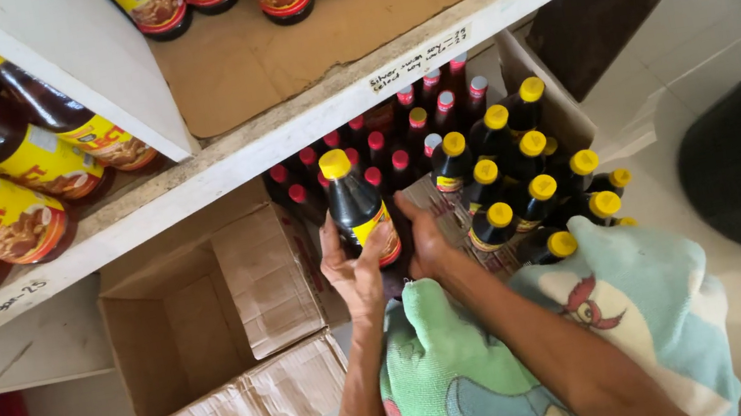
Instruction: Stocking and organizing soy sauce bottles on a grocery store shelf.
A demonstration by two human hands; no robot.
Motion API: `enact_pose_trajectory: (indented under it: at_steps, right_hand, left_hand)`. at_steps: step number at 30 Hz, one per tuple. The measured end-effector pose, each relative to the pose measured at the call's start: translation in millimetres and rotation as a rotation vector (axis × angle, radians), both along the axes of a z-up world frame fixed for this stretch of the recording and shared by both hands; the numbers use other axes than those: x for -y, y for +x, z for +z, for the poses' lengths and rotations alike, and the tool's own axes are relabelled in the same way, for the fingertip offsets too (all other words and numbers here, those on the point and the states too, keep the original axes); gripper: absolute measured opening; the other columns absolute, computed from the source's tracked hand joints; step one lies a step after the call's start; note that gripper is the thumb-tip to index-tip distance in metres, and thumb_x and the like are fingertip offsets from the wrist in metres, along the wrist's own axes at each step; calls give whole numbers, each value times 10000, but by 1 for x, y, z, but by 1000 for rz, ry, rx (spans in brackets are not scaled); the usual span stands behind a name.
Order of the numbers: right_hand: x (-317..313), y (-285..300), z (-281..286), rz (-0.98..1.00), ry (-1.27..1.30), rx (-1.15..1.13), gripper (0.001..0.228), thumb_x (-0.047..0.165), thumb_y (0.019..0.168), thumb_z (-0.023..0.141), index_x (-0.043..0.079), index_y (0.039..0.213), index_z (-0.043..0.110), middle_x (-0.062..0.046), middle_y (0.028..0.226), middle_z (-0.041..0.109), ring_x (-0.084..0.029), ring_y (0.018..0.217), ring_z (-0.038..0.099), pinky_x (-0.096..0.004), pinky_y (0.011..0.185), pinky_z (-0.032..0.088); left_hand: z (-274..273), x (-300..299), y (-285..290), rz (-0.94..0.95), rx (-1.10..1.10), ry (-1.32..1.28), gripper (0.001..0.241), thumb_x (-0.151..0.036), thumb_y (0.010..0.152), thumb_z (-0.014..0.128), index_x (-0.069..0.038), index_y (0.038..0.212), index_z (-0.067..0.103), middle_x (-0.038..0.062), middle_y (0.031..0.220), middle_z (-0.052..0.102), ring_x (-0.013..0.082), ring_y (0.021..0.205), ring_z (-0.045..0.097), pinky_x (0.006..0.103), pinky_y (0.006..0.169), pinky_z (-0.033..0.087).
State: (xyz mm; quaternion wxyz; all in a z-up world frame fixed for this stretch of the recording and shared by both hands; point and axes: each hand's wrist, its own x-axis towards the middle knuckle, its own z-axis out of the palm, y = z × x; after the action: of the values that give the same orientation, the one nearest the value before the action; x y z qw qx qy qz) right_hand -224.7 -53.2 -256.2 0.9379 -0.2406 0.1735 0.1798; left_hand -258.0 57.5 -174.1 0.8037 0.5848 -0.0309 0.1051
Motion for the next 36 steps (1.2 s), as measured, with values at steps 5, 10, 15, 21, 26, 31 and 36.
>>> enact_pose_trajectory:
  at_steps: [5,10,15,21,26,31,36]
  right_hand:
    - [3,5,-23,47,85,-82,625,527,997,355,43,1268,642,-157,1192,719,-331,1085,675,-471,1017,503]
    - [7,-2,-36,61,46,-168,446,359,1022,405,64,1199,690,-118,1081,747,-307,979,700,-464,931,555]
    - [5,-14,51,19,-320,-245,397,448,952,482,136,1041,711,-40,875,729,-227,734,684,-410,669,554]
    - [12,0,0,-243,-185,-14,246,272,912,700,69,1052,708,-43,865,739,-182,725,698,-328,677,572]
    - [18,-2,-17,-269,-250,109,286,314,979,697,51,1087,711,-45,850,725,-167,706,679,-324,662,552]
    - [17,9,-1,-268,-299,118,288,281,928,695,67,1119,714,-19,926,755,-149,764,707,-322,716,573]
    - [7,7,-4,-313,-468,200,449,242,882,746,61,1283,659,-17,1175,735,-144,1010,706,-308,899,571]
  left_hand:
    - [3,6,4,116,96,305,683,-175,758,878,27,1359,625,78,1154,636,186,1049,623,294,952,502]
    - [2,8,9,244,190,501,790,-236,738,907,43,1396,571,103,1210,637,208,1075,648,320,939,530]
    - [0,10,20,336,46,400,752,-160,718,934,35,1375,624,104,1083,641,192,983,640,339,879,545]
    - [-27,12,24,173,-163,-145,643,0,732,866,-32,1252,489,100,964,636,196,741,586,337,636,496]
    - [-57,0,29,-29,-104,-258,548,72,846,745,-36,1319,492,121,1215,618,209,1110,589,314,956,512]
    - [-55,-7,28,-195,-155,-358,545,111,837,649,-28,1338,486,123,1391,600,262,1274,560,350,1029,506]
    - [-66,-18,26,-193,-303,-393,906,164,700,757,-103,1514,463,118,1279,606,284,1142,582,410,970,512]
